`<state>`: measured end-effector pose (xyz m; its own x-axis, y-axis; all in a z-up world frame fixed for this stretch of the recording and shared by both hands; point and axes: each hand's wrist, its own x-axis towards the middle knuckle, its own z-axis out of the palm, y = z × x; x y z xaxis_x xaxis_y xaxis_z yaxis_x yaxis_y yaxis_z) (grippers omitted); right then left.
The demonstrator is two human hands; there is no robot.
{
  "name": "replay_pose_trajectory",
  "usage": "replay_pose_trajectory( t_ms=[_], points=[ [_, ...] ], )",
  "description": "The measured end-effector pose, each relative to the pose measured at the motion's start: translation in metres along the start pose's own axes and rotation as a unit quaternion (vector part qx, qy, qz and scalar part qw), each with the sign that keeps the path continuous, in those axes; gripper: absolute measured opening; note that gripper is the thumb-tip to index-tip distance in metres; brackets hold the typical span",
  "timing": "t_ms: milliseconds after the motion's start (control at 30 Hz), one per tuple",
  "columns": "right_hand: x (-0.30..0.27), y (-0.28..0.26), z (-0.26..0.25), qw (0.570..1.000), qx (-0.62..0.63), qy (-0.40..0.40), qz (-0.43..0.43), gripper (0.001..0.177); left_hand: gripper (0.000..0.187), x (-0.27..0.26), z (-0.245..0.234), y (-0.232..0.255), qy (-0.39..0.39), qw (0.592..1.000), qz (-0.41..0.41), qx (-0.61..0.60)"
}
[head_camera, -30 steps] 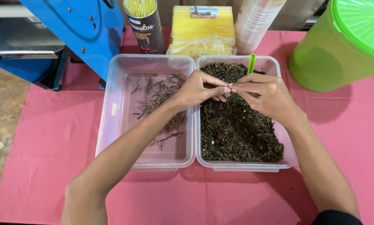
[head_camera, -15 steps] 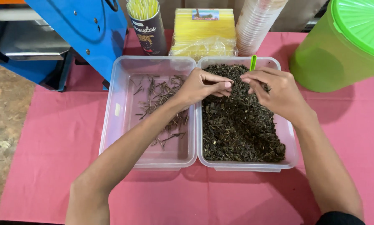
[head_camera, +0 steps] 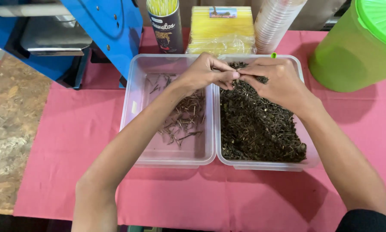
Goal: Sorting dried tea leaves by manually removing stems and using a spoon to stir the leaves.
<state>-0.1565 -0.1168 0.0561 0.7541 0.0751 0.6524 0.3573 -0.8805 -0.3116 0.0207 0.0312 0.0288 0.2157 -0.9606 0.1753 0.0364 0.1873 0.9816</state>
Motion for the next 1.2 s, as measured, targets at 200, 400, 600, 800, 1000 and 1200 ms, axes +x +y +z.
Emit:
replay_pose_trajectory(
  t_ms=[200,400,600,800,1000,1200],
  points=[
    [0.025,-0.009,0.043,0.997,0.03,-0.074,0.004,0.006,0.021,-0.047,-0.028,0.025,0.053,0.994,-0.063,0.078],
    [0.062,-0.034,0.074,0.975,0.041,-0.214,0.046,0.014,0.011,-0.083,-0.059,0.046,0.044,0.961,-0.084,0.259],
    [0.079,-0.056,0.097,0.932,0.098,-0.317,0.149,0.02,0.013,-0.094,-0.088,0.043,0.009,0.888,-0.12,0.444],
    [0.093,-0.088,0.107,0.898,0.182,-0.379,0.13,0.024,0.009,-0.107,-0.096,0.055,-0.118,0.822,-0.252,0.497],
    [0.062,-0.061,0.102,0.94,0.054,-0.335,0.037,0.028,0.019,-0.086,-0.085,0.048,-0.043,0.816,-0.161,0.554],
    [0.028,0.001,0.055,0.984,0.054,-0.166,0.045,0.019,0.006,-0.028,-0.039,0.019,-0.006,0.88,-0.029,0.473]
  ],
)
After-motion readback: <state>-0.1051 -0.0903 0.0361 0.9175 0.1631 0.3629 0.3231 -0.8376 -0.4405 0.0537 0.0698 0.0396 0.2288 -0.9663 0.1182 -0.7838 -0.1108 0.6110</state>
